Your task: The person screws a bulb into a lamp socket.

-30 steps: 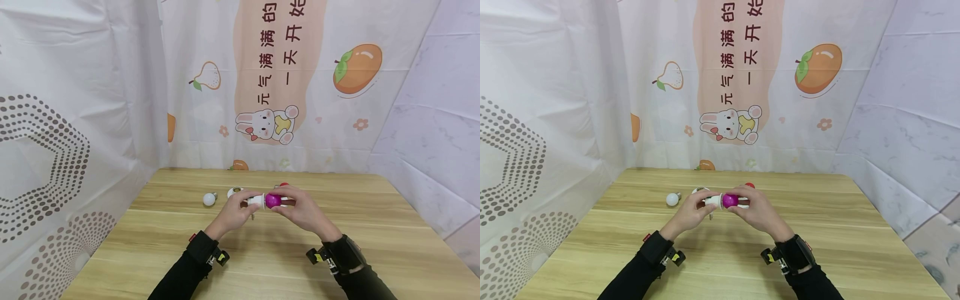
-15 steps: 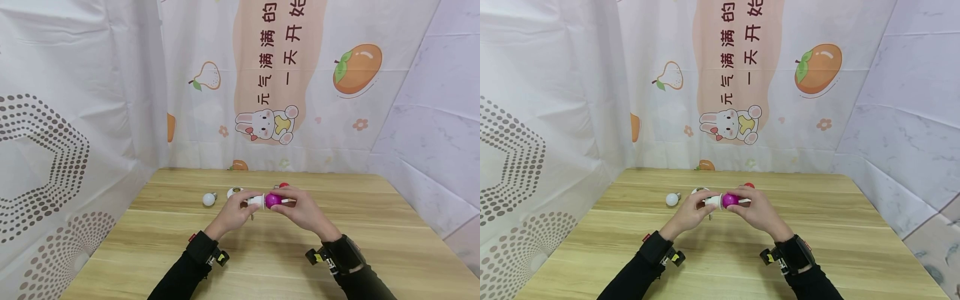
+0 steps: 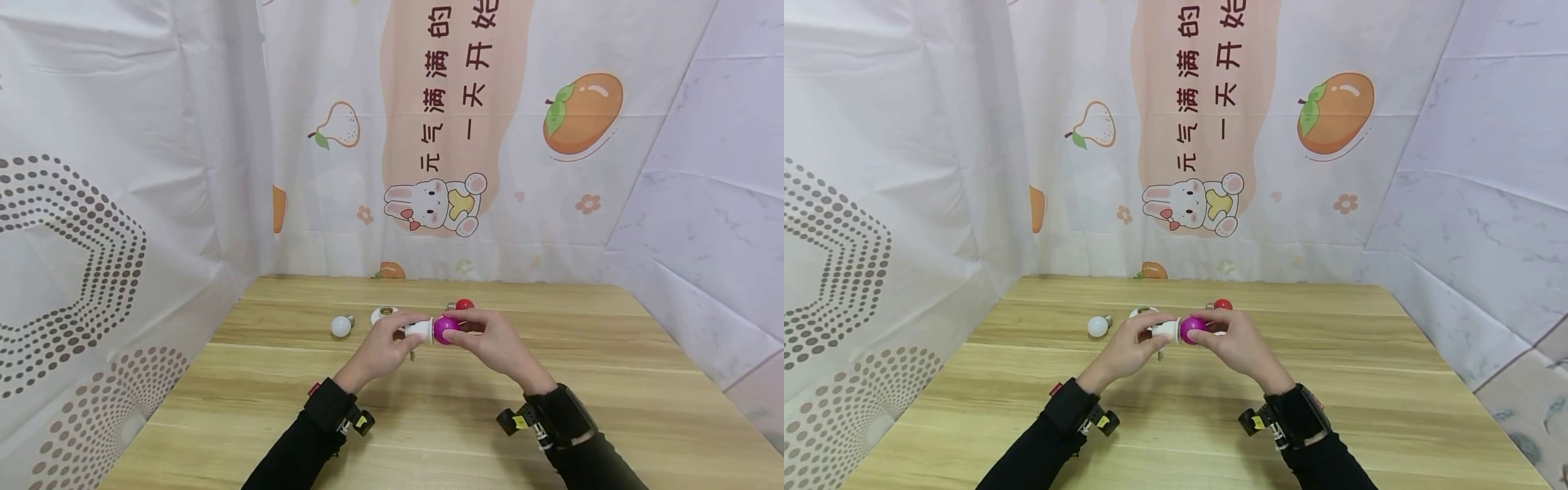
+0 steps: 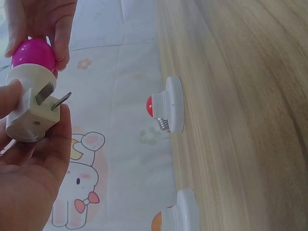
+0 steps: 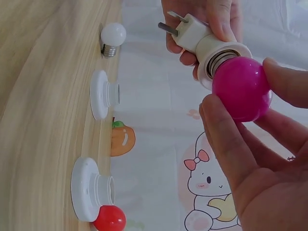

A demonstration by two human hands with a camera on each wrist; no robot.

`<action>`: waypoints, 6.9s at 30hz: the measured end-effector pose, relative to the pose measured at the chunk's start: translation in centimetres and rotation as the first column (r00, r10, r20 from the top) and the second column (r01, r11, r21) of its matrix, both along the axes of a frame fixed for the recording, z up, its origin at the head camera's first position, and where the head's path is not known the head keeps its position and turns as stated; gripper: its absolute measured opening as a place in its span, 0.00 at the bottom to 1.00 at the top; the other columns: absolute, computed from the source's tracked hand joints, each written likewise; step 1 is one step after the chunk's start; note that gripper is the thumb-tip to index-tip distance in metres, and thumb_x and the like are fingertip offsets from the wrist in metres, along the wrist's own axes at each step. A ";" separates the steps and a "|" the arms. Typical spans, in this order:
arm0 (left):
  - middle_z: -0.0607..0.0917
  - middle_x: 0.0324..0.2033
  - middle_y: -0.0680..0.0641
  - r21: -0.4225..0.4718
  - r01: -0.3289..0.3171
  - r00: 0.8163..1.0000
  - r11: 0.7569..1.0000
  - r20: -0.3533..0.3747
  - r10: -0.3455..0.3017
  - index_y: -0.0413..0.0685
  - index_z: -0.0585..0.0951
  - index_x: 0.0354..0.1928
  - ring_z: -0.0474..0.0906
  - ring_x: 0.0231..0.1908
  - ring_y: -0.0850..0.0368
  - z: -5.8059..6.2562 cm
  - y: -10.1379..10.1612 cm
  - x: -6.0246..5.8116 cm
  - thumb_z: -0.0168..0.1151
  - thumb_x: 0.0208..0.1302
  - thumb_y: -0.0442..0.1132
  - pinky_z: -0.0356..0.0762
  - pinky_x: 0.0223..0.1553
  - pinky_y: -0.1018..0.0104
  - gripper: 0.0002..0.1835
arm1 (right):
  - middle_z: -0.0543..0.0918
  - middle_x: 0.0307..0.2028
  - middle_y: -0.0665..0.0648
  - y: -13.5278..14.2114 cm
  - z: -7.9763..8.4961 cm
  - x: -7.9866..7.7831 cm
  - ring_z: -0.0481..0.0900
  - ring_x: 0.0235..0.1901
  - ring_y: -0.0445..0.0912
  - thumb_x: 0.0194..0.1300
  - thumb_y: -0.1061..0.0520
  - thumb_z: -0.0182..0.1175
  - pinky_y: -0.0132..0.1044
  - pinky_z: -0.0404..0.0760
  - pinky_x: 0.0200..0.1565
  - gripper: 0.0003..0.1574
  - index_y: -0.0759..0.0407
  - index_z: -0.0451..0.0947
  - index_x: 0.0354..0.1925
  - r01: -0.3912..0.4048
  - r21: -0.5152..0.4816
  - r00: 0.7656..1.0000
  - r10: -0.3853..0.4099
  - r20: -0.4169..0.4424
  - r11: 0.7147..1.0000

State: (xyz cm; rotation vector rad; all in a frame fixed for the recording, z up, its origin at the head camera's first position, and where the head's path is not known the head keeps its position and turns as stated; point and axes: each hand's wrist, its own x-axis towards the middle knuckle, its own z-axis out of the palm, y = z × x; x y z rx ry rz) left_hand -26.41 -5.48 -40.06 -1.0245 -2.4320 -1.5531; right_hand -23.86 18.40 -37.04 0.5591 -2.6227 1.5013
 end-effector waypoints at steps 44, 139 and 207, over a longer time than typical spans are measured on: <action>0.83 0.56 0.48 0.005 0.008 1.000 1.000 0.010 -0.008 0.46 0.82 0.62 0.78 0.47 0.56 0.0 -0.1 0.1 0.61 0.73 0.35 0.81 0.45 0.66 0.17 | 0.80 0.57 0.66 -0.3 -0.6 -0.4 0.83 0.51 0.55 0.69 0.50 0.67 0.41 0.86 0.48 0.32 0.65 0.76 0.64 -0.016 -0.203 0.985 0.050 0.165 0.979; 0.83 0.56 0.50 -0.003 -0.008 1.000 1.000 0.019 0.008 0.46 0.82 0.61 0.77 0.46 0.57 -0.1 -0.3 0.0 0.61 0.73 0.35 0.80 0.43 0.66 0.17 | 0.83 0.55 0.61 -0.2 -0.6 0.0 0.84 0.49 0.53 0.63 0.62 0.71 0.38 0.86 0.46 0.26 0.61 0.82 0.59 -0.078 0.046 0.983 0.084 -0.164 0.996; 0.84 0.52 0.43 0.102 -0.018 1.000 0.995 0.026 0.015 0.39 0.80 0.60 0.83 0.51 0.50 0.2 -0.1 0.1 0.67 0.69 0.37 0.82 0.52 0.64 0.19 | 0.86 0.50 0.61 -0.8 -0.9 -0.4 0.84 0.50 0.53 0.65 0.56 0.71 0.34 0.83 0.49 0.28 0.66 0.80 0.60 -0.030 -0.162 0.997 0.017 -0.078 0.986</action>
